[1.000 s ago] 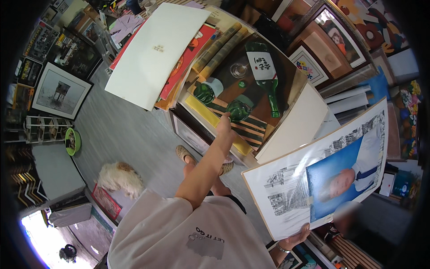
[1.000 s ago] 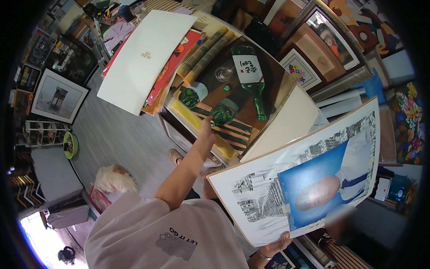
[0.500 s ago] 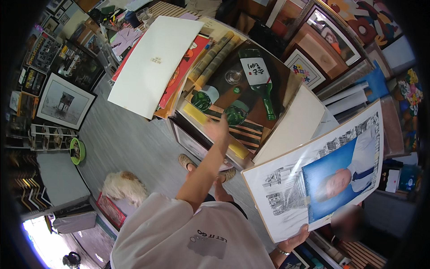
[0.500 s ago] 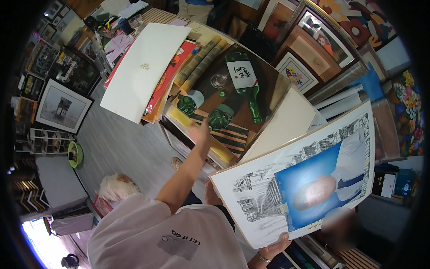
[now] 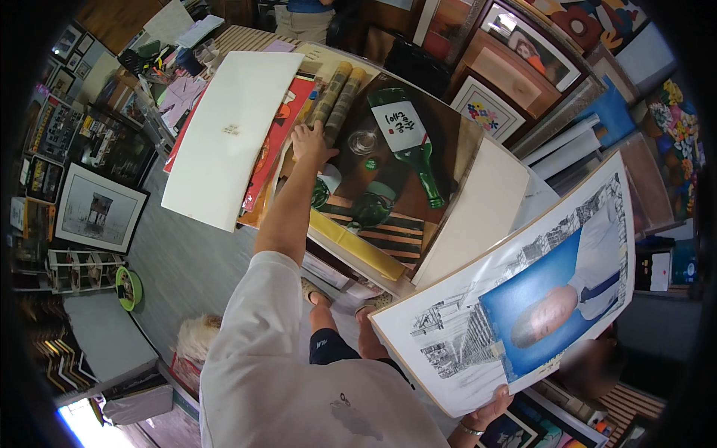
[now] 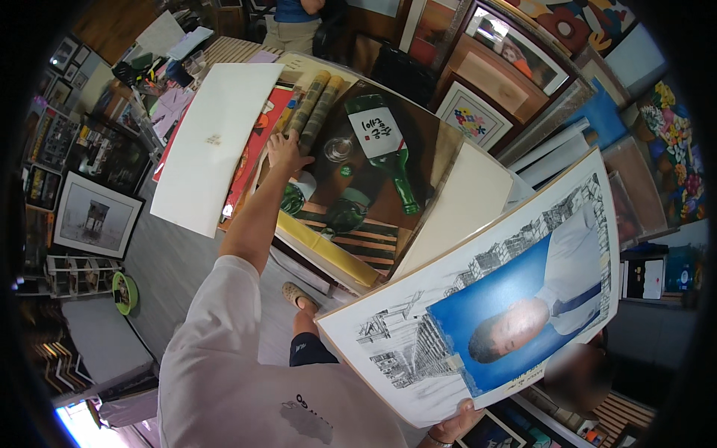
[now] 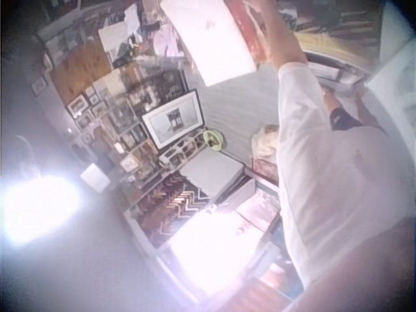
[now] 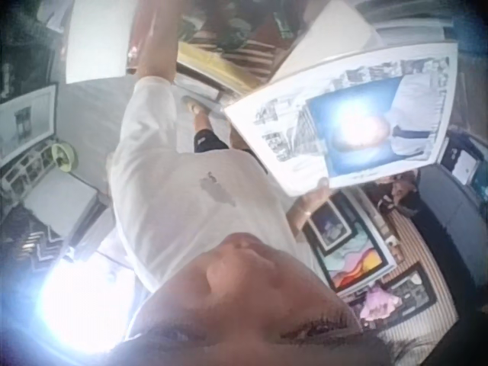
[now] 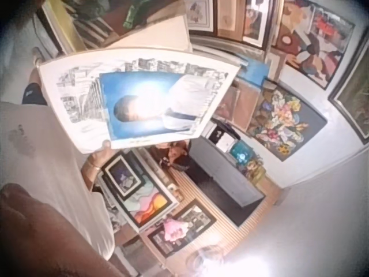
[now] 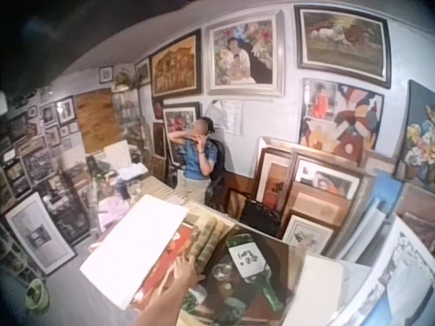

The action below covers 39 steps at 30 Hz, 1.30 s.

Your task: The person sorts through a stack of framed and unframed artwork on a table, picking up and moving various prints and canvases. They carry a stack of items to a nearby table and later return to handle more artwork and a rolled tube.

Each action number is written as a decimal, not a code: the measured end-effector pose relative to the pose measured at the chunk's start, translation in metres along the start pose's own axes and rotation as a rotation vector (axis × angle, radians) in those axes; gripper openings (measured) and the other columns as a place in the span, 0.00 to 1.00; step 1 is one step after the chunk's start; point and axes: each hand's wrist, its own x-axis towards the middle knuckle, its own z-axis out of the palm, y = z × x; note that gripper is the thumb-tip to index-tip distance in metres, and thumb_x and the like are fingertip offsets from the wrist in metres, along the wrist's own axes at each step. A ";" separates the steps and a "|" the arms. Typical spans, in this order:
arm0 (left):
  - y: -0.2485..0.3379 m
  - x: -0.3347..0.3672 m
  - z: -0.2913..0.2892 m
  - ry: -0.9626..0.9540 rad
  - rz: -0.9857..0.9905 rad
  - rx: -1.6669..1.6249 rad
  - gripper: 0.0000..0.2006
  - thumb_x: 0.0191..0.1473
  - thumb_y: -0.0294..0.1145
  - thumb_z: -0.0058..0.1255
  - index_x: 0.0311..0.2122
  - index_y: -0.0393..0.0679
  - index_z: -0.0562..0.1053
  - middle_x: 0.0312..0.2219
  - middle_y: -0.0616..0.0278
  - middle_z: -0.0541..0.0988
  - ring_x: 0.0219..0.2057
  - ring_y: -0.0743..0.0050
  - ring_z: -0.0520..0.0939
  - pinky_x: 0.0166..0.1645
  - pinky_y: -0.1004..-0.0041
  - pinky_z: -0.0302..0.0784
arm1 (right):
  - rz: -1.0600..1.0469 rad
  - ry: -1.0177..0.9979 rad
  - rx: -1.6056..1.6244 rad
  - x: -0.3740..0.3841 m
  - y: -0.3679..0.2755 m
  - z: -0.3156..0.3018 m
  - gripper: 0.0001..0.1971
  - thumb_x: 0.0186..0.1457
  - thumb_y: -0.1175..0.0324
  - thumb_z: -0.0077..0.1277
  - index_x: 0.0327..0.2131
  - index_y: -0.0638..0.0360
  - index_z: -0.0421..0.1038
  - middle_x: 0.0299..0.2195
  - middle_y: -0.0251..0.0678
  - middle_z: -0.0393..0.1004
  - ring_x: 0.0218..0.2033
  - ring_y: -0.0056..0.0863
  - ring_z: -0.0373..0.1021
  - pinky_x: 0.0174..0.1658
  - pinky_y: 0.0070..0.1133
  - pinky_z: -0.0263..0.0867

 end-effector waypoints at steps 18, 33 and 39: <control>0.022 -0.082 -0.015 0.027 -0.015 -0.629 0.52 0.25 0.45 0.68 0.56 0.35 0.54 0.46 0.37 0.68 0.50 0.38 0.70 0.52 0.55 0.71 | 0.058 0.047 0.053 -0.003 -0.002 0.011 0.36 0.49 0.53 0.51 0.55 0.71 0.57 0.48 0.47 0.66 0.48 0.38 0.66 0.48 0.33 0.66; 0.265 -0.293 0.018 -0.282 0.228 -0.653 0.56 0.30 0.43 0.67 0.62 0.33 0.48 0.44 0.45 0.64 0.46 0.47 0.69 0.49 0.59 0.66 | 0.051 0.125 -0.017 -0.037 -0.007 -0.047 0.32 0.54 0.48 0.44 0.56 0.60 0.59 0.54 0.45 0.62 0.55 0.38 0.59 0.56 0.37 0.59; 0.264 -0.318 0.032 0.032 0.255 -0.669 0.51 0.39 0.44 0.63 0.62 0.29 0.48 0.50 0.43 0.63 0.51 0.47 0.65 0.54 0.58 0.61 | 0.117 0.128 -0.043 -0.037 -0.008 -0.045 0.35 0.51 0.50 0.46 0.57 0.65 0.57 0.55 0.43 0.61 0.54 0.37 0.60 0.56 0.33 0.59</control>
